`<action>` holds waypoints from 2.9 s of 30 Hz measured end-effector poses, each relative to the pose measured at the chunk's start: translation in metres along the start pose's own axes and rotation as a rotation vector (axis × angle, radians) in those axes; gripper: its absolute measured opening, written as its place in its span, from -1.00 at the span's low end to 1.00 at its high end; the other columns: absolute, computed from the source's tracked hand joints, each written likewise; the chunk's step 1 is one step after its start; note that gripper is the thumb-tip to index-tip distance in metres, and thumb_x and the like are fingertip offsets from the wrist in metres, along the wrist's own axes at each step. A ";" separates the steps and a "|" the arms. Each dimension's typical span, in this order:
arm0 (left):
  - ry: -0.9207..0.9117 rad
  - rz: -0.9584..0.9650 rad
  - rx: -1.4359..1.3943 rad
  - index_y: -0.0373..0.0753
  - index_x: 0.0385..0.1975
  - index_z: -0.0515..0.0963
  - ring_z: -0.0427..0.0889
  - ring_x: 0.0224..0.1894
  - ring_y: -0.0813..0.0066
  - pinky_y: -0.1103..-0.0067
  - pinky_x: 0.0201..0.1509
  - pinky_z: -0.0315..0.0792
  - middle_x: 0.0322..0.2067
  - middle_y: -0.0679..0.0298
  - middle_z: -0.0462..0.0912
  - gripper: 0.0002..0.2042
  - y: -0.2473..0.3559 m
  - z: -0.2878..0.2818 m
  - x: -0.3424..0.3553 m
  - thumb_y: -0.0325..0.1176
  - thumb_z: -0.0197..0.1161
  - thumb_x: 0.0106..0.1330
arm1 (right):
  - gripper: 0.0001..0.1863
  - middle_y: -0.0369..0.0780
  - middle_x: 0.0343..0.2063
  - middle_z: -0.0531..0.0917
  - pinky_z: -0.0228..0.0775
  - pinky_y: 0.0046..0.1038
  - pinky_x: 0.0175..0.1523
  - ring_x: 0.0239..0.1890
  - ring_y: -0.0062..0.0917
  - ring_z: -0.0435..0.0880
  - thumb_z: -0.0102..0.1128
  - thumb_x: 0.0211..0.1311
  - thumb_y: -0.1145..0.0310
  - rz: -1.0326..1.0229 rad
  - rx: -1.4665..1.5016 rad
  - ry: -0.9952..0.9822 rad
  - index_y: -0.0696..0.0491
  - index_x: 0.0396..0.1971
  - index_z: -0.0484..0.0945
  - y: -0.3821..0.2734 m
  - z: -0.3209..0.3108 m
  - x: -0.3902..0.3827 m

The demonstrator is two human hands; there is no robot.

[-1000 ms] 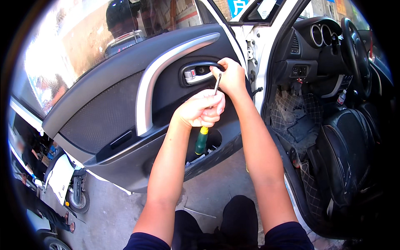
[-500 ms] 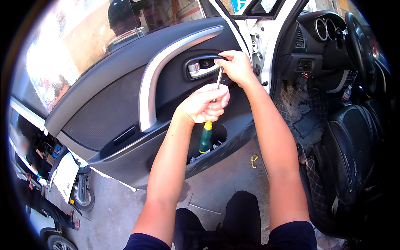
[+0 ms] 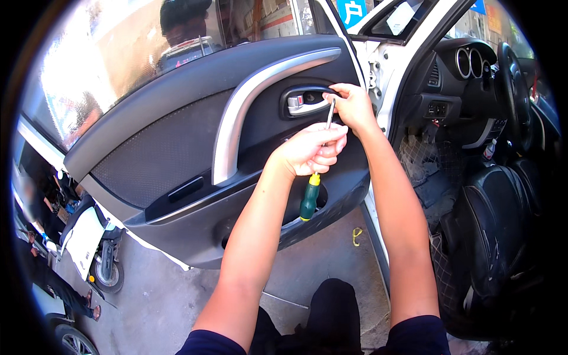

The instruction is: The person uses a screwdriver to remove screws from the interior car door panel, including the door handle and lower trim. They then pry the panel loose and detach it from the door frame.

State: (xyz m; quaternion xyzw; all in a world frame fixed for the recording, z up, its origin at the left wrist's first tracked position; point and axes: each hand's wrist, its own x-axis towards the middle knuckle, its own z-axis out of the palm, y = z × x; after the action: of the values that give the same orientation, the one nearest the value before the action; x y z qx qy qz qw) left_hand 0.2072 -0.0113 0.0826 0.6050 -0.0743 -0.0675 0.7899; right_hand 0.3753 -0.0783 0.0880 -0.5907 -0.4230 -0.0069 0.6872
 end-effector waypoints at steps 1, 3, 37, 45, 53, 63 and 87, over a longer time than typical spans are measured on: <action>-0.014 0.001 -0.007 -0.20 -0.52 0.42 -0.05 -0.78 0.82 0.75 -0.75 -0.14 -0.76 0.56 0.08 -0.64 0.000 -0.001 0.002 -0.18 0.03 0.57 | -0.69 -0.21 -0.35 0.75 0.49 -0.59 -0.38 -0.46 -0.67 0.62 0.42 0.18 0.50 -0.026 0.024 0.006 0.28 -0.09 0.64 0.003 0.001 0.002; -0.001 0.010 0.021 -0.20 -0.52 0.42 -0.05 -0.78 0.82 0.75 -0.75 -0.14 -0.76 0.56 0.08 -0.64 0.002 0.000 0.001 -0.18 0.03 0.57 | -0.72 -0.20 -0.39 0.76 0.51 -0.57 -0.42 -0.52 -0.67 0.62 0.43 0.16 0.50 -0.055 0.054 0.033 0.29 -0.14 0.66 0.006 0.005 0.001; 0.016 -0.033 0.058 -0.23 -0.52 0.41 -0.04 -0.79 0.81 0.73 -0.75 -0.14 -0.76 0.54 0.10 -0.65 0.000 0.001 0.006 -0.21 0.05 0.55 | -0.76 -0.07 -0.28 0.71 0.69 -0.49 -0.27 -0.33 -0.45 0.75 0.29 0.24 0.56 -0.032 0.399 0.113 0.31 -0.12 0.59 0.005 -0.012 -0.017; 0.007 -0.054 0.068 -0.23 -0.54 0.41 -0.03 -0.79 0.81 0.73 -0.75 -0.14 -0.77 0.55 0.10 -0.64 0.000 0.003 0.007 -0.20 0.06 0.55 | -0.85 -0.17 -0.35 0.74 0.60 -0.52 -0.33 -0.37 -0.54 0.74 0.16 0.31 0.49 -0.124 0.247 0.341 0.21 -0.21 0.64 0.022 -0.024 -0.045; 0.001 -0.051 0.068 -0.24 -0.51 0.41 -0.03 -0.78 0.81 0.74 -0.74 -0.14 -0.76 0.55 0.10 -0.66 -0.003 0.001 0.003 -0.21 0.06 0.55 | -0.57 -0.12 -0.49 0.70 0.50 -0.44 -0.31 -0.52 -0.44 0.65 0.17 0.18 0.33 -0.219 -0.283 -0.148 0.07 0.08 0.61 -0.005 -0.015 -0.047; -0.009 -0.042 0.105 -0.18 -0.53 0.42 0.00 -0.76 0.82 0.73 -0.71 -0.12 -0.75 0.57 0.10 -0.67 0.000 0.002 0.000 -0.17 0.13 0.51 | -0.51 -0.03 -0.21 0.73 0.57 -0.25 0.00 -0.11 -0.17 0.73 0.26 0.11 0.25 -0.250 -0.704 -0.361 0.02 0.09 0.61 -0.036 -0.003 -0.019; -0.039 -0.030 0.105 -0.24 -0.52 0.42 -0.04 -0.79 0.81 0.73 -0.74 -0.15 -0.78 0.56 0.09 -0.65 -0.004 0.000 0.003 -0.19 0.12 0.52 | -0.57 -0.16 -0.43 0.74 0.56 -0.45 -0.20 -0.39 -0.47 0.73 0.55 -0.06 0.16 -0.055 -0.224 0.279 0.19 -0.29 0.70 0.008 -0.002 -0.014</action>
State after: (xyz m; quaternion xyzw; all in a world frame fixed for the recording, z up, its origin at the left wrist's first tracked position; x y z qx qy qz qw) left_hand 0.2096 -0.0126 0.0790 0.6451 -0.0839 -0.0870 0.7545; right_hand 0.3716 -0.0849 0.0731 -0.6450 -0.3360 -0.1546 0.6688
